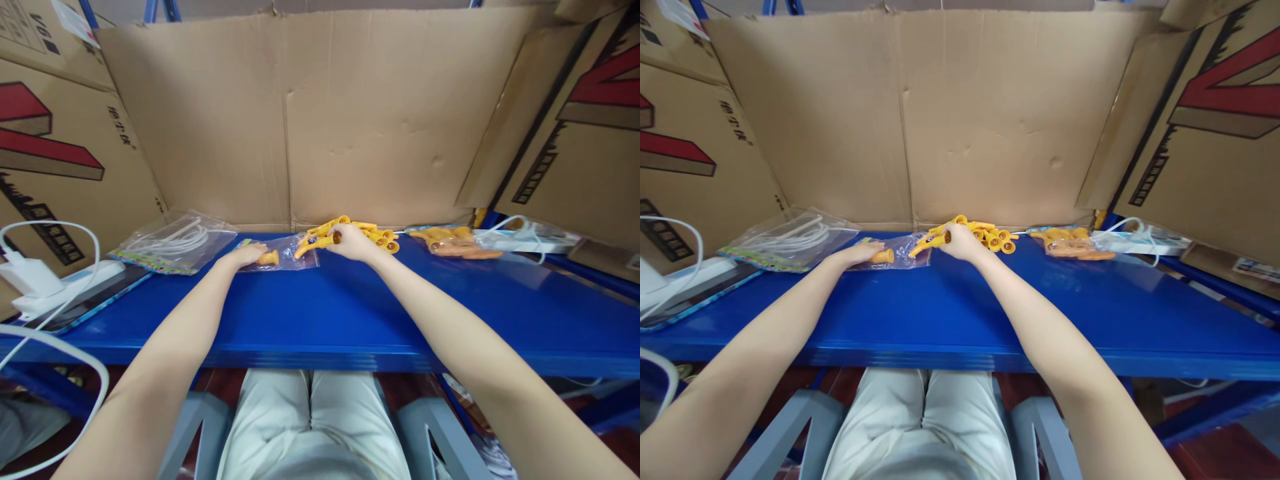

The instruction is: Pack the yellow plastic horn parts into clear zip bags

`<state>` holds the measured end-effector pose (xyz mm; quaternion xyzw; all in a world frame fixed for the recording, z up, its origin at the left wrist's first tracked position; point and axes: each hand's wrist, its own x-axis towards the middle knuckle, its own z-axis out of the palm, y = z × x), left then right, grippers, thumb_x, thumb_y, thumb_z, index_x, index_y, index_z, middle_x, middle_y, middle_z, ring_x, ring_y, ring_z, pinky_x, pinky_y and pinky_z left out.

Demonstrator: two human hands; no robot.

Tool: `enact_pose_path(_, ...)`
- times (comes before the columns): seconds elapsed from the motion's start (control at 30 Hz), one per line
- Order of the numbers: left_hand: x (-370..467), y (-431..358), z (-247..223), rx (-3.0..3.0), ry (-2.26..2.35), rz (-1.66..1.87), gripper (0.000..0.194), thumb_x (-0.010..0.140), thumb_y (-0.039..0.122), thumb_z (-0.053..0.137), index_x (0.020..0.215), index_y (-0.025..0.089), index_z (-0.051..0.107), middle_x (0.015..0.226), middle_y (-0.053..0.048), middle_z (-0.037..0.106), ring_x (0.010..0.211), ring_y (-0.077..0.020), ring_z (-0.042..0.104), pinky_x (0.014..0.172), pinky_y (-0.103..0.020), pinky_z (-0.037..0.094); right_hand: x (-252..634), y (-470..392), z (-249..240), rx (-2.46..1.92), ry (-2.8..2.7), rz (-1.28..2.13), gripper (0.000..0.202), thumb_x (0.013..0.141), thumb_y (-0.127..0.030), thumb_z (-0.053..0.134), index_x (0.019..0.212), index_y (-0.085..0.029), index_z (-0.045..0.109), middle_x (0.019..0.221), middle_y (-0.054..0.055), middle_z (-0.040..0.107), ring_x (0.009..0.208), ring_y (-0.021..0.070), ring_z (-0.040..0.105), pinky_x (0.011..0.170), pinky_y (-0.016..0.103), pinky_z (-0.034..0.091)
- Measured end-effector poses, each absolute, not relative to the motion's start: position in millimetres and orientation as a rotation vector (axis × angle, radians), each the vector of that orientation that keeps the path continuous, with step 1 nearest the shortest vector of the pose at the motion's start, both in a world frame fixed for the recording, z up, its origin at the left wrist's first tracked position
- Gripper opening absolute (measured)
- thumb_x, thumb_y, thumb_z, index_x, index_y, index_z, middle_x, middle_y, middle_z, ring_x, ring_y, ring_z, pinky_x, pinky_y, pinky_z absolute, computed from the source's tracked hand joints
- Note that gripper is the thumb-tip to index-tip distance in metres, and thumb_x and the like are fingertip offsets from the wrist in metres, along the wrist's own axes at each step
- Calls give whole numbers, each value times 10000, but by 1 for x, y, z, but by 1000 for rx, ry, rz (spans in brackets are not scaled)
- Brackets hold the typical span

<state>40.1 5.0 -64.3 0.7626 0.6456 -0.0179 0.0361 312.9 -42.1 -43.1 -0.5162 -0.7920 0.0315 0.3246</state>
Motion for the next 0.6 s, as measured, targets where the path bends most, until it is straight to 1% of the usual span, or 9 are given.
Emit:
enact_pose_path(0.1,41,4,-63,2375,1958,-74,562,952,286,139,1399,102,427,1501,-73,359,1376,-146,324,1084,-228,255,307,-42,-49,-1252,-2078,170,157,696,-164,653,848,-136,630,790,31,650,703,138,577,654,250,430)
enact_pose_path(0.2,42,2,-61,2378,1950,-58,564,946,290,147,1384,112,455,1486,-70,389,1354,-157,364,1077,-225,268,304,-43,-50,-1138,-2144,274,208,685,-186,672,886,-143,640,758,4,635,670,126,561,634,243,430)
enact_pose_path(0.3,43,0,-61,2360,1950,-35,565,945,297,150,1384,122,460,1480,-66,395,1353,-175,369,1082,-250,276,300,-44,-51,-1111,-2137,250,235,684,-164,659,918,-151,648,760,1,635,667,126,558,641,247,435)
enact_pose_path(0.47,43,-3,-60,2353,1913,-19,593,954,329,103,1449,106,343,1526,-84,284,1398,-171,282,1110,-295,229,293,-42,-58,-1285,-1961,147,246,704,-140,634,949,-115,650,845,70,672,731,160,593,702,283,457)
enact_pose_path(0.6,48,-10,-59,2364,1800,-41,604,952,373,120,1481,119,263,1547,-79,206,1420,-157,221,1109,-287,220,289,-43,-65,-1294,-1998,154,194,702,-169,657,894,-138,661,819,61,681,727,171,610,697,291,471)
